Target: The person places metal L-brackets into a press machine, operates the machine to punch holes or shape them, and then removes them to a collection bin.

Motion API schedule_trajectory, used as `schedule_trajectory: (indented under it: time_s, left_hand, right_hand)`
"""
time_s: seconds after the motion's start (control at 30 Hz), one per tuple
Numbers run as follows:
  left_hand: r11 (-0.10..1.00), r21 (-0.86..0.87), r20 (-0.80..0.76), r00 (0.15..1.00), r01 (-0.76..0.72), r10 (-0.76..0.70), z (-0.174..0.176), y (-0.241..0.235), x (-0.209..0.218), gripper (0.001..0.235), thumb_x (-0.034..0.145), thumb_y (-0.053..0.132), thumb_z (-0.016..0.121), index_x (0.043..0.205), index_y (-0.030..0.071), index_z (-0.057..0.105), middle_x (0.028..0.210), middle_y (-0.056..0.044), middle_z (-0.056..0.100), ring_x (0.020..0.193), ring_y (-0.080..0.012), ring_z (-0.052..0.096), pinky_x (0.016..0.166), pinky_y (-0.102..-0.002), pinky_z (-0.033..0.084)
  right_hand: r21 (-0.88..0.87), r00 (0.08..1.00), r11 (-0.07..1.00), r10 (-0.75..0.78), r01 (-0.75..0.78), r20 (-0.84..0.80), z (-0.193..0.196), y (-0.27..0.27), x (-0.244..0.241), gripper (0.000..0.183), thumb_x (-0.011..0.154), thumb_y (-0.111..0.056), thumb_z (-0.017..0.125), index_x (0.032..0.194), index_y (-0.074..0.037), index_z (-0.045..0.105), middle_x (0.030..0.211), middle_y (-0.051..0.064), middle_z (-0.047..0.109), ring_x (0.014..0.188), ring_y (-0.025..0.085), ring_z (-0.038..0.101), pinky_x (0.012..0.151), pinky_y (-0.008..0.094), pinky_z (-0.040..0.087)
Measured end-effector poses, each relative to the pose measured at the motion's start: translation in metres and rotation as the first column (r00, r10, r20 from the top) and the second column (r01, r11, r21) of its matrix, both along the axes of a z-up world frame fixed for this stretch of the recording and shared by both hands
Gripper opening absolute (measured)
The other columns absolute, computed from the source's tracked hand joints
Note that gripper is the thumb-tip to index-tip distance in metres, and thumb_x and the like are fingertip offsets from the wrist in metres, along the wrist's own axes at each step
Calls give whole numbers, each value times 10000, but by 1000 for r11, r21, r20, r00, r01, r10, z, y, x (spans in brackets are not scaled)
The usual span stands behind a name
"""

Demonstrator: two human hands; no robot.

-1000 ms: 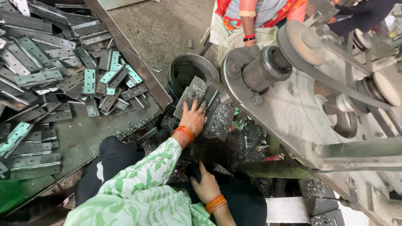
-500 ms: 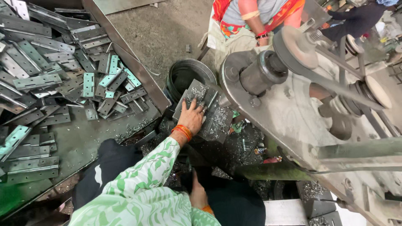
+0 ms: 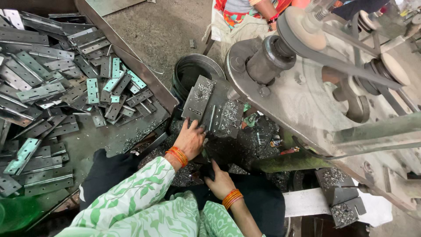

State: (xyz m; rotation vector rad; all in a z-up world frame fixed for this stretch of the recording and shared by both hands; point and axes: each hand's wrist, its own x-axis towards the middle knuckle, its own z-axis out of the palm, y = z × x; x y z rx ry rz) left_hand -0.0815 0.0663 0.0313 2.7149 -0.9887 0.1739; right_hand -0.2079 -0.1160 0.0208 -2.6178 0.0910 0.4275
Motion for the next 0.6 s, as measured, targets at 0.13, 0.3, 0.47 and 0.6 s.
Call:
schedule_trajectory:
  time_s: [0.13,0.3,0.47,0.6]
  left_hand:
    - [999,-51,81,997,6,-2,-7,3,-10,287,892,242,599,1095,97,742,1221,-65,652,1287,-317,448,1164,-602,284]
    - [997,-36,383,920,-71,79,-20,-7,0,370,776,243,587,1078,95,739,1244,-85,652,1245,-312,472,1088,-586,314]
    - [994,-106,314,949,29,6,-13,-3,4,275,901,222,580,1082,79,729,1165,-87,653,1249,-308,492,1134,-581,339]
    - [897,-438,296,951,55,86,9,11,-4,305,813,168,651,1087,60,728,1120,-88,661,1175,-301,536,1067,-491,397]
  right_hand:
    - [-22,999,999,-31,30,-44,1,3,-1,817,823,-282,704,1530,-61,359,1122,309,691,1082,449,672,964,471,530]
    - [-32,999,999,-26,25,-34,1,2,-2,833,828,-319,715,1541,-75,361,1128,326,678,1101,458,664,982,466,526]
    - [-60,998,998,-22,18,-55,-9,-7,-3,834,866,-439,703,1542,-88,364,1251,292,653,1193,435,626,1024,465,497]
    - [-48,976,993,116,-109,186,-8,-18,6,719,956,-415,731,1508,-48,452,1360,293,608,1235,436,607,1030,462,475]
